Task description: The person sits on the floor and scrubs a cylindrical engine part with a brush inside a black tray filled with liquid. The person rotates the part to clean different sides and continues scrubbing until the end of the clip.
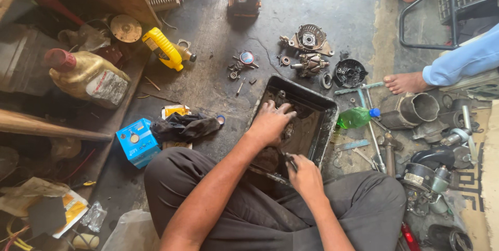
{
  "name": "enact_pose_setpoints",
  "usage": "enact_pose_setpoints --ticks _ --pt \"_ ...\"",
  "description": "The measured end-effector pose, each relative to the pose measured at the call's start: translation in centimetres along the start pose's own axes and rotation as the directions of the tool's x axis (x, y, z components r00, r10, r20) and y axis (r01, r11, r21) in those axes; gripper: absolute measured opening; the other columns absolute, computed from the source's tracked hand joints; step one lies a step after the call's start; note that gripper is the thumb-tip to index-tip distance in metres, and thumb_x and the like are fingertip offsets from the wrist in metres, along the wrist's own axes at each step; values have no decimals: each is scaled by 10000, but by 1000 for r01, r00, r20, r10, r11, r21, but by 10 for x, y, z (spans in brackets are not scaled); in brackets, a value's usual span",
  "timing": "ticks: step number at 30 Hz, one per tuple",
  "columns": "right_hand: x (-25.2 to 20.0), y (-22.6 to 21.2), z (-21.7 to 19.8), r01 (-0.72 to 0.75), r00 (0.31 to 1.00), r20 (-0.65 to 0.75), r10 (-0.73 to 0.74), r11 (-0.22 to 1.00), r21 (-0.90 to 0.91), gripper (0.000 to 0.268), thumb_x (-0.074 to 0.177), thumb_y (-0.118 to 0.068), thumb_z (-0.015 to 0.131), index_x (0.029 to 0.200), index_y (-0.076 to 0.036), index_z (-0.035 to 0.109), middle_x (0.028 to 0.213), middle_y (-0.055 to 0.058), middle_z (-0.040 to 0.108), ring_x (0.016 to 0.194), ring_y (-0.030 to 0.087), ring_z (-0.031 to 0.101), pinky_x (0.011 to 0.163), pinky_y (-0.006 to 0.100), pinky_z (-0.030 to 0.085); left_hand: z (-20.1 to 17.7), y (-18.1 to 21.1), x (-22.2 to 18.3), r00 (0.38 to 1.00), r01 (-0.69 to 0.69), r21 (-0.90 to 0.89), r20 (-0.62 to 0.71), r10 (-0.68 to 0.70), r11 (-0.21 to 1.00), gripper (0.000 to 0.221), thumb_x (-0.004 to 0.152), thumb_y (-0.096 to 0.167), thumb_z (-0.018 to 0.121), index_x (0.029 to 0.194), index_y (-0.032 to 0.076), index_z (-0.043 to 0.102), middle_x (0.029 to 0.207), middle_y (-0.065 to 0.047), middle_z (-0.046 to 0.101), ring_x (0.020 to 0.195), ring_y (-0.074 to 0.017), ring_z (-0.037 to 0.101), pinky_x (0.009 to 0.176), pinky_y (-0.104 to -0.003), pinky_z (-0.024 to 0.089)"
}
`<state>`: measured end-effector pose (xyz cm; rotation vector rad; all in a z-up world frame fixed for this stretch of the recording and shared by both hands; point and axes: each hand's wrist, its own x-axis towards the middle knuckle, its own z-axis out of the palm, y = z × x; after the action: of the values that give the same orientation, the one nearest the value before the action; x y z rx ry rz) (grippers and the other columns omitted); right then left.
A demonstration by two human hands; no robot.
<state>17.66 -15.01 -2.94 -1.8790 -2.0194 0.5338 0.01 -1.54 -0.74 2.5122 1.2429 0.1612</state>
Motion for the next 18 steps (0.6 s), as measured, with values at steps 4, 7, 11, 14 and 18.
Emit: enact_pose_setpoints --ticks 4,7,11,14,18 --pt "-10 -6 -28 -221 973 47 227 970 -105 264 865 -300 717 1089 -169 763 993 139 759 926 382 716 783 477 566 13 -1 -6 999 -42 -83 -5 41 996 988 561 134 900 1461 214 500 1491 -129 472 1266 -446 492 1076 -519 423" --pt "-14 -6 -59 -404 913 -91 397 911 -77 299 901 -291 716 1174 -177 758 975 171 750 898 396 714 769 478 558 26 0 -3 992 -99 -102 -87 91 990 981 652 10 799 1544 200 435 1452 -126 517 1257 -419 520 1077 -496 441" --pt "-11 -12 -85 -102 962 -245 121 991 89 277 934 -251 681 1194 -169 727 1023 111 735 904 337 728 746 430 564 36 -2 1 986 -148 -168 -100 133 975 1042 626 -33 774 1569 141 365 1424 -132 524 1336 -409 496 1142 -487 412" --pt "2 -15 -94 -12 991 -132 -2 994 -107 258 921 -250 690 1167 -194 748 966 85 713 854 349 697 698 444 542 40 0 4 987 -139 -221 -111 117 965 1043 551 -55 786 1506 123 405 1470 -216 442 1342 -443 444 1120 -482 384" --pt "33 -19 -97 118 993 36 -113 969 -217 262 889 -257 702 1140 -211 761 897 72 686 842 327 689 700 452 535 43 -5 1 973 -195 -240 -171 157 951 898 574 -43 778 1417 82 494 1465 -229 462 1372 -439 442 1149 -472 380"
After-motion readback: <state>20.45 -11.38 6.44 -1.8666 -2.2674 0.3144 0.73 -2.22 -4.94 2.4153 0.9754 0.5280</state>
